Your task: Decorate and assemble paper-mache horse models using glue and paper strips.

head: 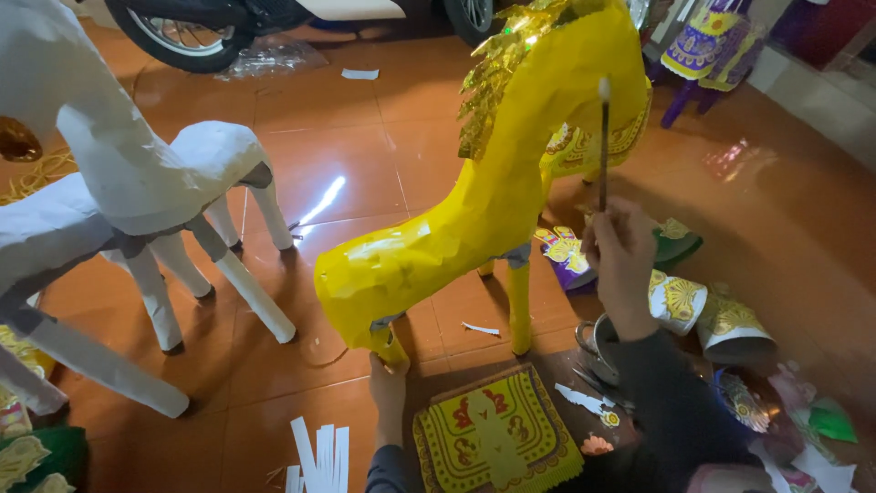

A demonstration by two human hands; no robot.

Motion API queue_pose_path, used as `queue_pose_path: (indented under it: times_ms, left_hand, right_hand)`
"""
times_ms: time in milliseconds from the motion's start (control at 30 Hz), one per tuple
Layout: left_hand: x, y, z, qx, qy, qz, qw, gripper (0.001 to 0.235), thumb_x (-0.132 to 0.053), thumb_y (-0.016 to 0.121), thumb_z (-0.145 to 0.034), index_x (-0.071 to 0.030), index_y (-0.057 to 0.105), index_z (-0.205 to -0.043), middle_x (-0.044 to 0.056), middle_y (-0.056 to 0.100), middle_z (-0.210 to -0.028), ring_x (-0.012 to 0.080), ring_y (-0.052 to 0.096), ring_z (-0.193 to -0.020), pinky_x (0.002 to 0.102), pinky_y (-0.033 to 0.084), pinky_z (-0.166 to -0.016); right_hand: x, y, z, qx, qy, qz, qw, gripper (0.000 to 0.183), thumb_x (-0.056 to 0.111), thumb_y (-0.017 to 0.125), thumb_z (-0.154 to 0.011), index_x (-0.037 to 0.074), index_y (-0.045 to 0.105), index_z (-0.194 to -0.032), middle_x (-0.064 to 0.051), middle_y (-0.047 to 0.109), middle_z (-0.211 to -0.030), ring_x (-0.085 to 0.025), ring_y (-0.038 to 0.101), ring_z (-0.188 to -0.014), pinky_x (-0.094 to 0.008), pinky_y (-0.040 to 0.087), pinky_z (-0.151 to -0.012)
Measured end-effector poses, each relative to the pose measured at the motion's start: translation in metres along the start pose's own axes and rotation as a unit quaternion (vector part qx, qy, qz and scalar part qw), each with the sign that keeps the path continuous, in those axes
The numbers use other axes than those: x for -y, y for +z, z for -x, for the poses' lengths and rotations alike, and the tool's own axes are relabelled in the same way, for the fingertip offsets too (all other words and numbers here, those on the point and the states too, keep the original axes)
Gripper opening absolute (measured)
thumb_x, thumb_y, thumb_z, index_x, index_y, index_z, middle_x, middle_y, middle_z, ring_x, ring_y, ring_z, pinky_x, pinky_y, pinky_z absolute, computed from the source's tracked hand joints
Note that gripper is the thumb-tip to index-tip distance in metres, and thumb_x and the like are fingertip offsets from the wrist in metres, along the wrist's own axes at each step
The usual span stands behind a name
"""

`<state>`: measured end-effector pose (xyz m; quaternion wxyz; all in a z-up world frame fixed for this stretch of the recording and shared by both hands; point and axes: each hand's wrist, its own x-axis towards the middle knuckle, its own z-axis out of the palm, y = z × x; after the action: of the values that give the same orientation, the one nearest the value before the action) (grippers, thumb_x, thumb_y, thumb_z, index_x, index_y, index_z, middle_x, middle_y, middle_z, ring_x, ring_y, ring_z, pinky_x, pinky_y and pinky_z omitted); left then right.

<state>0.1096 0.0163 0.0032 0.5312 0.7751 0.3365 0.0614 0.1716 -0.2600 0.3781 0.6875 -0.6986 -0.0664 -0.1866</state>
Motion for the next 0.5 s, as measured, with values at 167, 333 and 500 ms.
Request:
queue_pose_path:
  times_ms: [167,333,500]
  left_hand:
    - [0.006,0.002,-0.003,-0.015,0.031,0.042,0.999,0.040,-0.023,0.075,-0.077,-0.011,0.046,-0.103,0.011,0.067,-0.096,0.0355,0.063,-0.084,0.044,0.043,-0.063]
    - [-0.011,-0.002,0.007,-0.003,0.009,0.079,0.997,0.052,-0.016,0.070,-0.078,-0.016,0.050,-0.127,0.008,0.071,-0.110,0.0346,0.064,-0.098,0.045,0.046,-0.073]
    - [-0.013,0.000,0.007,-0.004,0.013,0.056,0.998,0.063,-0.012,0.069,-0.086,-0.005,0.039,-0.141,0.025,0.062,-0.123,0.0477,0.056,-0.118,0.058,0.047,-0.098]
  right_hand:
    - [-0.037,-0.001,-0.008,0.028,-0.052,0.026,0.998,0.010,0.013,0.051,-0.103,0.011,0.051,-0.113,-0.005,0.053,-0.073,-0.010,0.043,-0.057,-0.023,0.033,-0.049]
    - [-0.029,0.004,-0.017,0.022,-0.056,0.023,0.998,0.010,0.012,0.046,-0.104,0.014,0.041,-0.096,-0.002,0.045,-0.070,-0.009,0.035,-0.055,-0.023,0.028,-0.050]
    - [-0.125,-0.014,-0.014,0.107,-0.098,0.155,0.977,0.019,-0.003,0.062,-0.097,0.008,0.054,-0.109,-0.011,0.062,-0.078,-0.018,0.059,-0.062,-0.029,0.048,-0.057]
